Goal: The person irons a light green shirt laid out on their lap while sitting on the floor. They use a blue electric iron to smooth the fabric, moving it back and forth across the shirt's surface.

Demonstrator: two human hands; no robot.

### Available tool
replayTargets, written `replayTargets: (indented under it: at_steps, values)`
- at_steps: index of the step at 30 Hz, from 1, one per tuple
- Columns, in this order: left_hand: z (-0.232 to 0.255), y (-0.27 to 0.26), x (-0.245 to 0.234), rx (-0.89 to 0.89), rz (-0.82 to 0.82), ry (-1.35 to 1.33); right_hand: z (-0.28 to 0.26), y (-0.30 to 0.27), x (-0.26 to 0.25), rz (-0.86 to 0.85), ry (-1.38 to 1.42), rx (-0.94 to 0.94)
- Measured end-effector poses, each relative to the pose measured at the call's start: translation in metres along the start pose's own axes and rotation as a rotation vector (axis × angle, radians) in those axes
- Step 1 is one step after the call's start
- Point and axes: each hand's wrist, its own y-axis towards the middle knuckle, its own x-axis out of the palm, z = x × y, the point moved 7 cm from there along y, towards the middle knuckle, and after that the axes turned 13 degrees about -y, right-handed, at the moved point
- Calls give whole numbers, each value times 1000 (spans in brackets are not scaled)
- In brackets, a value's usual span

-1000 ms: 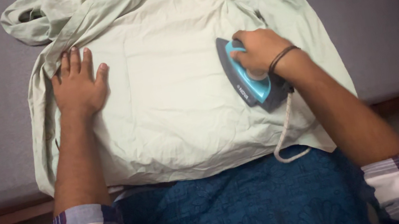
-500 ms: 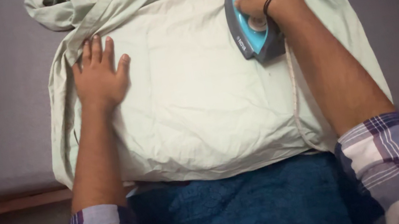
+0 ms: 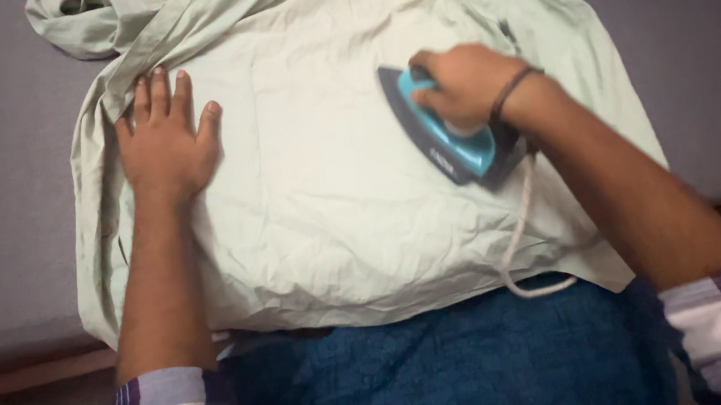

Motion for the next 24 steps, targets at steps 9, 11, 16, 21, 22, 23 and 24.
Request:
replayTargets:
  at_steps: [9, 11, 16, 21, 22, 23, 24]
  values:
    - [-2, -1, 1, 1, 17, 18, -11, 50, -9, 33, 12, -6]
    - [-1, 0, -2, 7, 19, 17, -8, 78, -10, 45, 28, 45]
    - [2, 0, -3, 8, 17, 26, 2, 112, -15, 75, 47, 142]
    - [-2, 2, -5, 15, 23, 19, 3, 102, -6, -19, 27, 140]
    - [-2, 1, -3, 18, 23, 24, 1, 94, -2, -32, 28, 123]
    - [-3, 0, -1, 21, 22, 29, -3, 86, 2, -46, 30, 106]
    - [-3, 0, 0, 21, 20, 25, -7, 77, 5, -59, 32, 92]
